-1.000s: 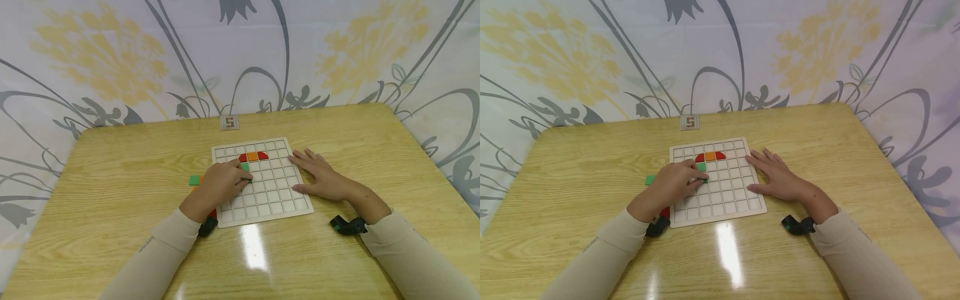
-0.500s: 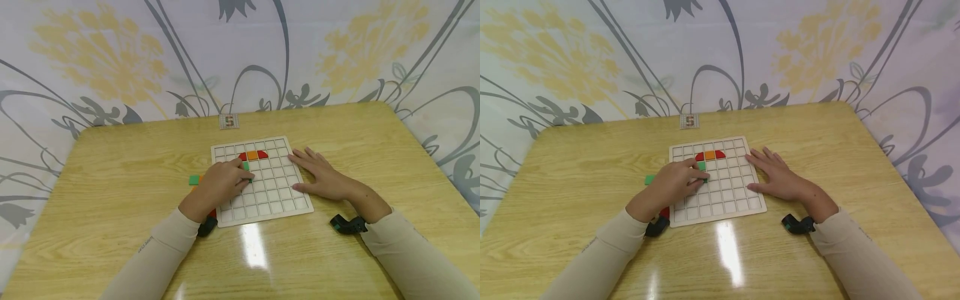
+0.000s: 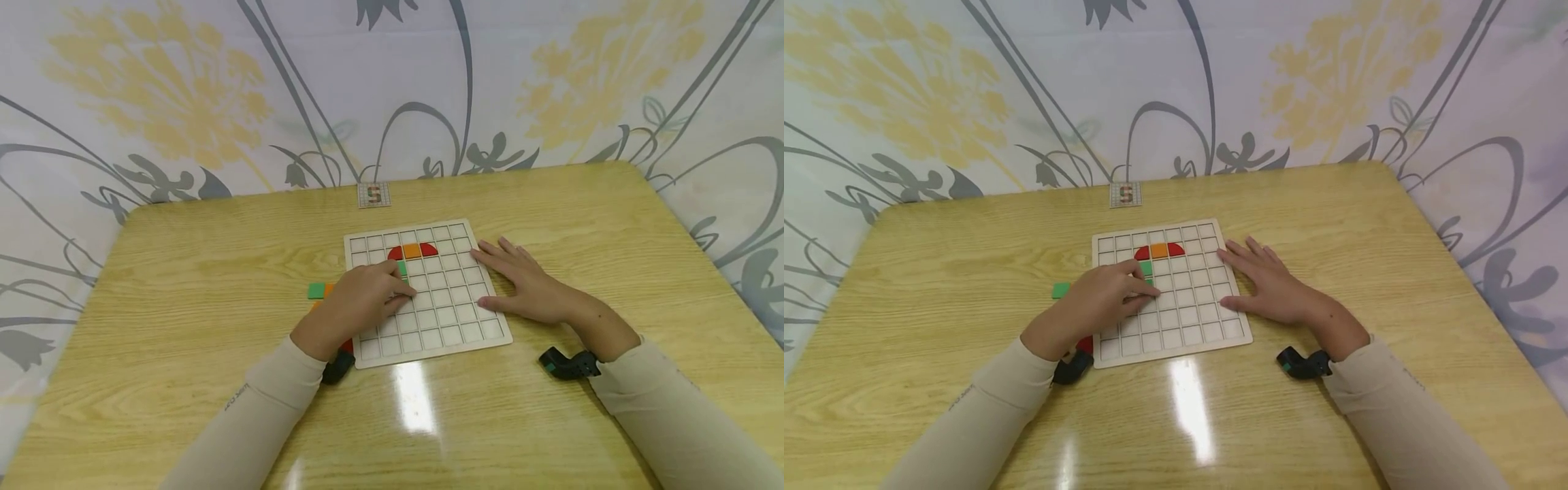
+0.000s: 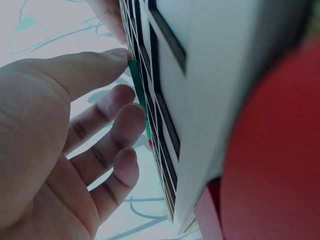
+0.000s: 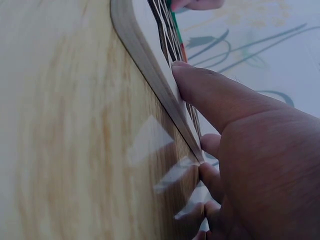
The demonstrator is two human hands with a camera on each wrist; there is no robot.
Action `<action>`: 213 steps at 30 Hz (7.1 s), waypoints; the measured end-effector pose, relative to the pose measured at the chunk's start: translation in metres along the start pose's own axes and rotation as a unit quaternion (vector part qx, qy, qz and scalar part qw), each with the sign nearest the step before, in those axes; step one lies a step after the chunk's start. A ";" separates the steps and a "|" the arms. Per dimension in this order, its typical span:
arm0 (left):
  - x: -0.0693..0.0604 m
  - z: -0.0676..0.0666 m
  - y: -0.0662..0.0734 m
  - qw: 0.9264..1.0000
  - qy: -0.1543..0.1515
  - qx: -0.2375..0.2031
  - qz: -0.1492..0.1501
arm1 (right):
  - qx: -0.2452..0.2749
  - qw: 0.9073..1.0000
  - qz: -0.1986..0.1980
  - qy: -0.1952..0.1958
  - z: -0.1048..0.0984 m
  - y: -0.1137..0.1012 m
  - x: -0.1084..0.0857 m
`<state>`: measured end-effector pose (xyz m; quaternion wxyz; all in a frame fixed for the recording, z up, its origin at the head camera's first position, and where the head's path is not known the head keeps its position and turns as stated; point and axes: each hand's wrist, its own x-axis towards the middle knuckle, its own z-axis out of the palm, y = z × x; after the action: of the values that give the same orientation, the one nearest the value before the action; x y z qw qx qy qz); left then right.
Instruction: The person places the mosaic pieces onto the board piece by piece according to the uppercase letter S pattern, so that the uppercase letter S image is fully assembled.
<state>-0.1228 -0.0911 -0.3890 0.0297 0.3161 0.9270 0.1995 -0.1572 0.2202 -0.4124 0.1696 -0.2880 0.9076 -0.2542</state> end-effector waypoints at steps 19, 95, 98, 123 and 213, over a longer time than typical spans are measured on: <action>0.000 -0.008 -0.005 1.000 -0.012 -0.010 0.022 | 0.004 1.000 0.006 -0.007 -0.002 -0.002 0.001; -0.029 -0.064 -0.069 0.983 0.055 -0.043 -0.172 | 0.004 1.000 0.007 -0.001 -0.001 -0.001 -0.001; -0.031 -0.064 -0.076 0.980 0.035 -0.056 -0.190 | 0.004 1.000 0.011 -0.003 -0.001 0.000 -0.002; -0.039 -0.058 -0.091 0.968 -0.069 -0.151 -0.186 | -0.003 1.000 0.001 0.005 -0.009 0.000 0.000; -0.036 -0.042 -0.092 0.975 -0.073 -0.147 -0.148 | 0.007 1.000 -0.006 0.016 0.000 0.000 -0.002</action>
<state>-0.1547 -0.1937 -0.3893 0.1724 0.1809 0.9196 0.3032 -0.1562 0.2214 -0.4117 0.1549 -0.2884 0.9066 -0.2662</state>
